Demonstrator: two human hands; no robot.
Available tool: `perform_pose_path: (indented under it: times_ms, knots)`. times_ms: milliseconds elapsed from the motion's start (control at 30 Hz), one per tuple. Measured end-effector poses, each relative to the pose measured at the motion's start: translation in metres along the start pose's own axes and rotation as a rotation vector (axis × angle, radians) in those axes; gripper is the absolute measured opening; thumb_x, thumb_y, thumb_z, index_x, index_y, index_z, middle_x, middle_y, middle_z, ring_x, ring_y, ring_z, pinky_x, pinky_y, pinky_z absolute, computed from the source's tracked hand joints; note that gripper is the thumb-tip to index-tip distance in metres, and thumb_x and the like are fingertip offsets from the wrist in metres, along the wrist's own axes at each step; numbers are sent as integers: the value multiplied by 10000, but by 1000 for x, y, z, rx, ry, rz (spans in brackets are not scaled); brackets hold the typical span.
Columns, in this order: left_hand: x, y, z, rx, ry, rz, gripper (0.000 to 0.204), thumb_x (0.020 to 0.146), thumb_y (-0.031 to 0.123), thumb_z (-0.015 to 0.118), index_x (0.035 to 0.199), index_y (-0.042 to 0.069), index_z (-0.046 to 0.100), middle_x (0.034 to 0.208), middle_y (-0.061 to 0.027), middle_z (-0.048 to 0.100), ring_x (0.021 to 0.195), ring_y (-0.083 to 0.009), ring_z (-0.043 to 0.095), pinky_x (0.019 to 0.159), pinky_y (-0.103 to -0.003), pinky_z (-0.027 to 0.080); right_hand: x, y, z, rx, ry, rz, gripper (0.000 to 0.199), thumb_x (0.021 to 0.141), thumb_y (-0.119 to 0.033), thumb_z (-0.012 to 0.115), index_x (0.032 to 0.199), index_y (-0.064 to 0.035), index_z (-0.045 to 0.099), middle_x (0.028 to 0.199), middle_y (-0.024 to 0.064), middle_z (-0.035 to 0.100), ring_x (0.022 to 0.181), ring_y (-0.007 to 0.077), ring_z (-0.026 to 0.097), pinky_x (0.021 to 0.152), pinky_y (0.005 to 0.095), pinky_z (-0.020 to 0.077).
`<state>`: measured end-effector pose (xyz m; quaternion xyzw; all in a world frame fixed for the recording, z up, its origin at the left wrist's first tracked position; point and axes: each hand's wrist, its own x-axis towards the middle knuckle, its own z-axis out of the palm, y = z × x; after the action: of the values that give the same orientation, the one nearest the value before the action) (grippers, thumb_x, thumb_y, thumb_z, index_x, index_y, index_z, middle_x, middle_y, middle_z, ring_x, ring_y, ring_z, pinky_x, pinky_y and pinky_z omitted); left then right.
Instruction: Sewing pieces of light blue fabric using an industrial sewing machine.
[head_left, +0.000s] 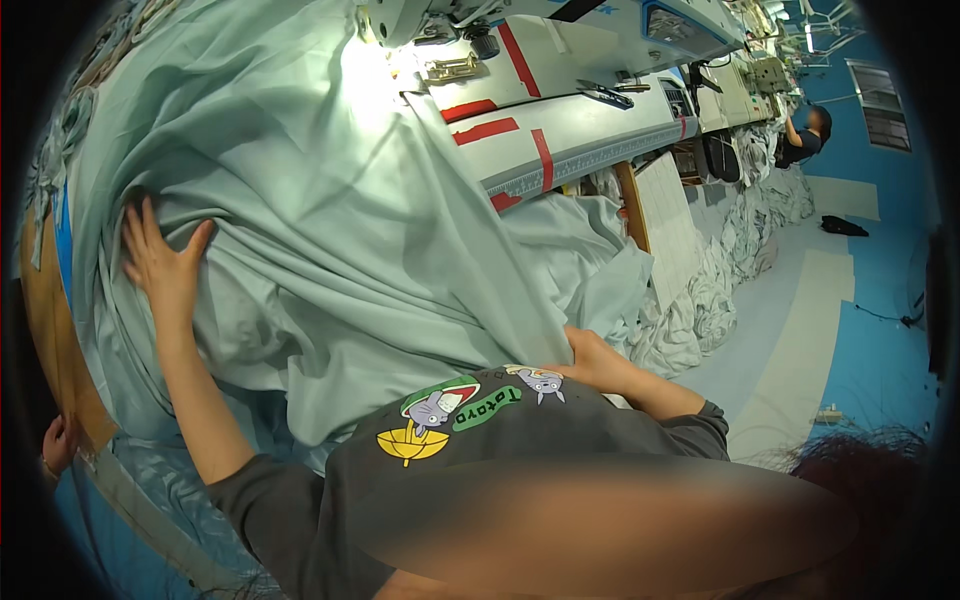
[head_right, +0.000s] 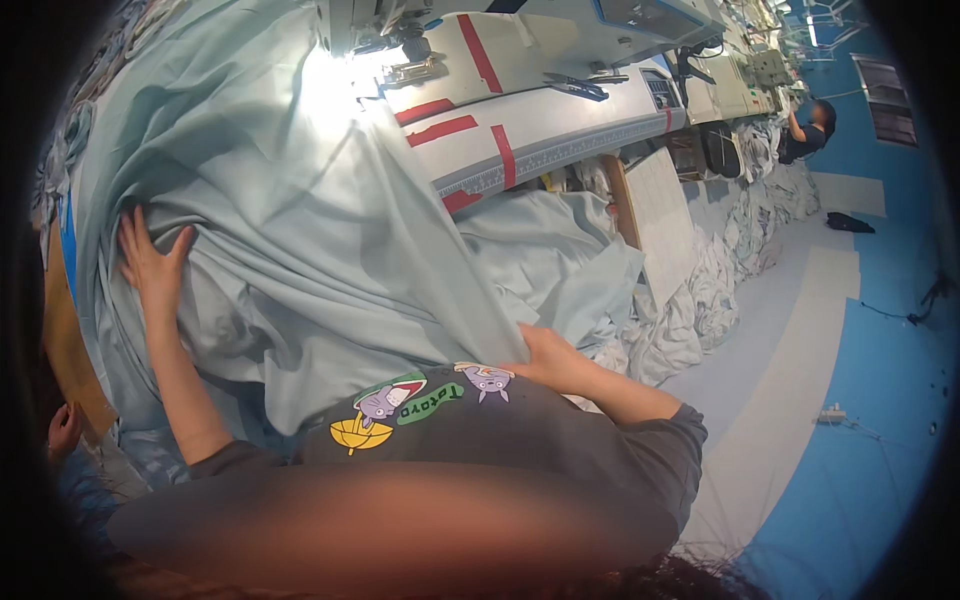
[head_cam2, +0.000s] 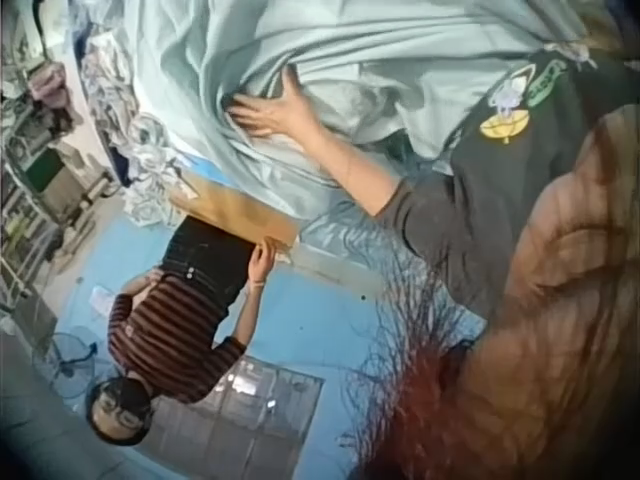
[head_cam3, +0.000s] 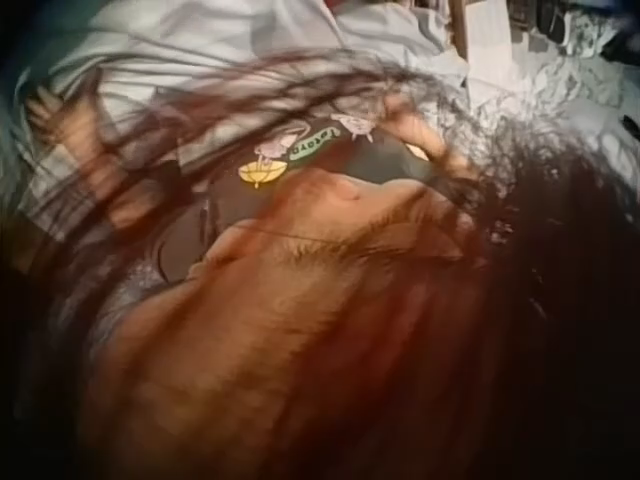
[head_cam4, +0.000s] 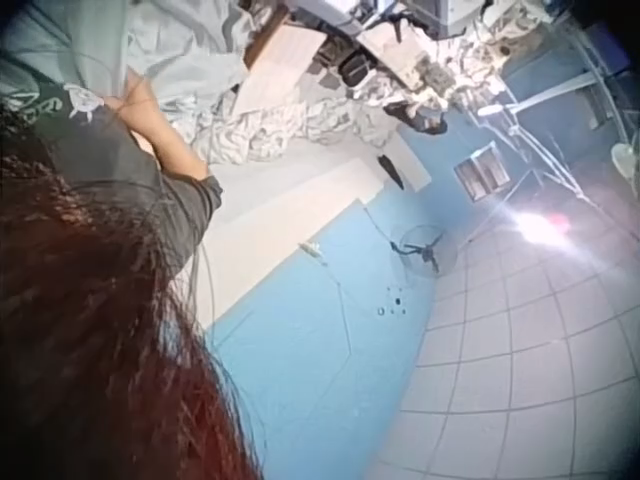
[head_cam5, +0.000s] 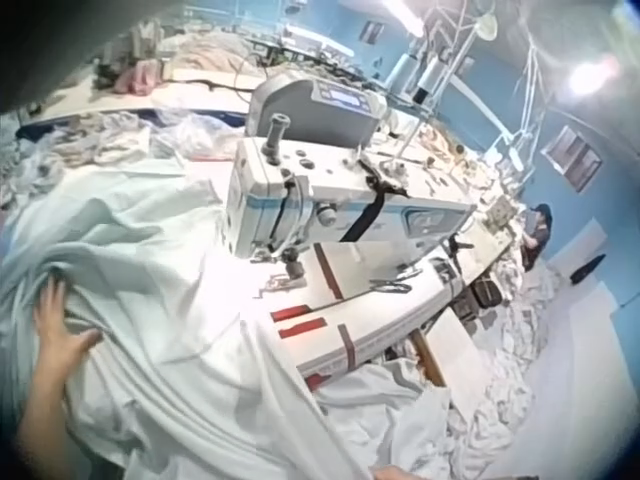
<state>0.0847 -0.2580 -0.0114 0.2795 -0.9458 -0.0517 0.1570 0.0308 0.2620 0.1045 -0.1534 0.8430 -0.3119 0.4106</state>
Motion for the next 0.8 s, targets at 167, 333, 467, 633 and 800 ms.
perform_pose_path:
  times_ms: [167,333,467,633,800]
  knots:
    - [-9,-37,10,-30,103,-83,897,755,602,651,1460,159,317,1517,-118,283,1413,-306,218,1085,-640,86,-4,13,2,-272,37,-142,295,792,-167,727,969,28,594,823,174,614,734,208,625,643,335,461]
    - [18,-93,10,116,10,-241,861,795,580,619,1463,143,297,1508,-123,292,1408,-300,231,1098,-608,92,2,12,-2,-224,34,-265,265,804,-143,706,1010,-2,619,865,178,646,725,322,618,640,341,474]
    - [-27,43,-26,-423,-86,-44,922,751,424,723,1485,144,242,1549,-131,177,1431,-307,174,1114,-604,94,-3,1,0,5,46,-14,223,794,-134,707,961,-5,636,798,172,631,681,331,594,614,354,463]
    - [-32,-79,-11,-159,53,-171,923,746,388,733,1487,146,238,1548,-152,171,1433,-320,152,1106,-609,103,-5,-13,-10,-103,-92,15,214,802,-145,701,958,-6,655,760,155,640,651,302,605,597,333,462]
    - [-57,39,-35,-172,-158,-104,937,690,321,743,1479,168,262,1553,-100,184,1431,-346,147,1108,-611,92,-7,-8,-7,-72,-107,17,247,801,-188,690,994,-36,658,814,191,659,722,363,634,639,371,484]
